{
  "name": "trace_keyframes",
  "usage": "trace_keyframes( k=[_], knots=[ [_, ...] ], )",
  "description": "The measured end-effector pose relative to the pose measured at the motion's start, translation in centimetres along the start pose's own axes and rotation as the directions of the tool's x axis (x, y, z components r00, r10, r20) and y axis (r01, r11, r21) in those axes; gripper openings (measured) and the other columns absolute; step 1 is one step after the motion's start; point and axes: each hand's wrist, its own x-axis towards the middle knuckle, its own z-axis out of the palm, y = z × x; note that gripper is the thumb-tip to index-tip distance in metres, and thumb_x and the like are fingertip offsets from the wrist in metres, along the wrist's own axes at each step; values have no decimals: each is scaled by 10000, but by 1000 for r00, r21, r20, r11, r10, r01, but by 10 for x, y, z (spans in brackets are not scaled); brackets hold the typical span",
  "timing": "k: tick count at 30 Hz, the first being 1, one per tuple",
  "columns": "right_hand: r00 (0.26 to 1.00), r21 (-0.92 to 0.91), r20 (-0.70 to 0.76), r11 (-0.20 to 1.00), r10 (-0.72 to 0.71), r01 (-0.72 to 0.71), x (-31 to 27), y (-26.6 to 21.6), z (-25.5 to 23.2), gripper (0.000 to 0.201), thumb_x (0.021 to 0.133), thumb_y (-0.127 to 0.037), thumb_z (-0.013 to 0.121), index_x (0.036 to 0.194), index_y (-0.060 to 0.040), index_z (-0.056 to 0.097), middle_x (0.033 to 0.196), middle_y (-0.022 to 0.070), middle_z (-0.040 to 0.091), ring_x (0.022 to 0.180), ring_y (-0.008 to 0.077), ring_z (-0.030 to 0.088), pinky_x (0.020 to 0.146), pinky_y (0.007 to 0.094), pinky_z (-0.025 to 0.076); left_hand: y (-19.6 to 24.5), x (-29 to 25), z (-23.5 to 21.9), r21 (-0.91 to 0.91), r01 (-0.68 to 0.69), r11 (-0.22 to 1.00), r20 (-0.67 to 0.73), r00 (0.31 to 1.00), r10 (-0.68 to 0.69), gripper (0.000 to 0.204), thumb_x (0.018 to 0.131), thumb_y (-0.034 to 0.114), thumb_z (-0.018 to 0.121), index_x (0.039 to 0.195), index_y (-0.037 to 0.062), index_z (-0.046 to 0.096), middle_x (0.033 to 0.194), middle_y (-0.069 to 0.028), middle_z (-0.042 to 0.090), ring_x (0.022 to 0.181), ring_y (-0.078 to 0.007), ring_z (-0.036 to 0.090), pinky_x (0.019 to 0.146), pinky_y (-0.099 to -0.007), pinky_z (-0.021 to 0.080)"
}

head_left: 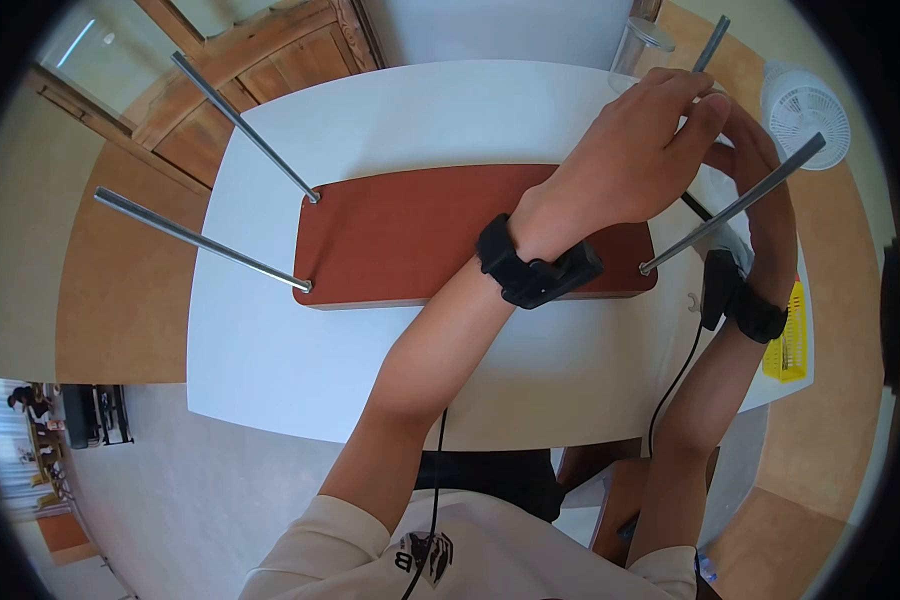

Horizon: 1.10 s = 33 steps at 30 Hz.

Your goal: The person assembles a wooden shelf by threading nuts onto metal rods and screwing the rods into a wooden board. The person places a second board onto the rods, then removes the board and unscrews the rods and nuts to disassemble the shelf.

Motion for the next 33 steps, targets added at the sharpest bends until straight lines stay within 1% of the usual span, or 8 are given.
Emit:
trace_keyframes(
  k=[7,12,15,19,21,25,31,33],
  knots=[
    [996,152,-76,988,40,-28,6,6,-3,415,1081,-239,506,1425,-18,576,1320,148,659,1026,253,747,950,348,576,4,-2,2,-6,27,1000,-57,998,-28,385,1078,277,481,1218,-40,647,1122,-231,676,1109,-387,620,945,-449,504],
    [982,87,-23,978,-186,187,3,9,7,410,1081,-238,504,1417,-16,579,1292,145,675,1018,261,742,948,344,576,3,-2,2,-10,66,998,-32,997,-66,390,1075,282,490,1233,-40,642,1167,-237,660,1082,-400,638,940,-447,515],
    [997,44,56,998,-47,45,10,10,-9,405,1087,-227,481,1423,-23,574,1327,137,653,1123,276,710,1027,350,552,6,-6,3,-10,30,1000,-104,994,-31,387,1075,278,492,1237,-41,639,1189,-237,654,1088,-403,642,943,-446,514],
    [997,119,61,992,-50,43,11,13,-13,402,1089,-218,464,1432,-37,571,1357,127,634,1175,278,684,1029,352,555,2,-3,2,-1,37,999,-85,996,-37,385,1075,272,487,1232,-45,638,1173,-249,663,1125,-406,628,954,-453,509],
    [982,88,17,979,-187,185,11,20,-4,400,1087,-212,472,1435,-41,570,1359,125,629,1136,252,696,938,350,586,1,-2,3,2,14,1000,-65,998,-14,386,1075,271,485,1231,-47,638,1164,-252,666,1135,-406,623,958,-454,507],
    [969,111,51,965,-243,237,6,18,1,400,1086,-215,480,1436,-44,572,1366,121,628,1124,234,699,908,352,588,-1,-1,2,-20,26,999,-31,999,-27,382,1076,267,480,1224,-47,640,1158,-241,673,1161,-400,611,970,-452,501],
    [988,-57,-71,988,138,-142,9,7,-9,397,1094,-223,473,1436,-46,573,1330,122,652,1143,244,702,991,359,557,2,-2,1,3,28,1000,-39,999,-28,378,1076,264,478,1216,-46,644,1156,-227,677,1166,-393,608,969,-449,501],
    [996,80,27,994,-80,78,8,13,-3,392,1092,-235,488,1431,-61,582,1276,120,677,1075,247,732,974,357,562,-1,-2,3,2,-6,1000,-58,998,6,378,1077,264,478,1214,-46,644,1144,-225,679,1162,-391,608,965,-450,501]
  ],
)
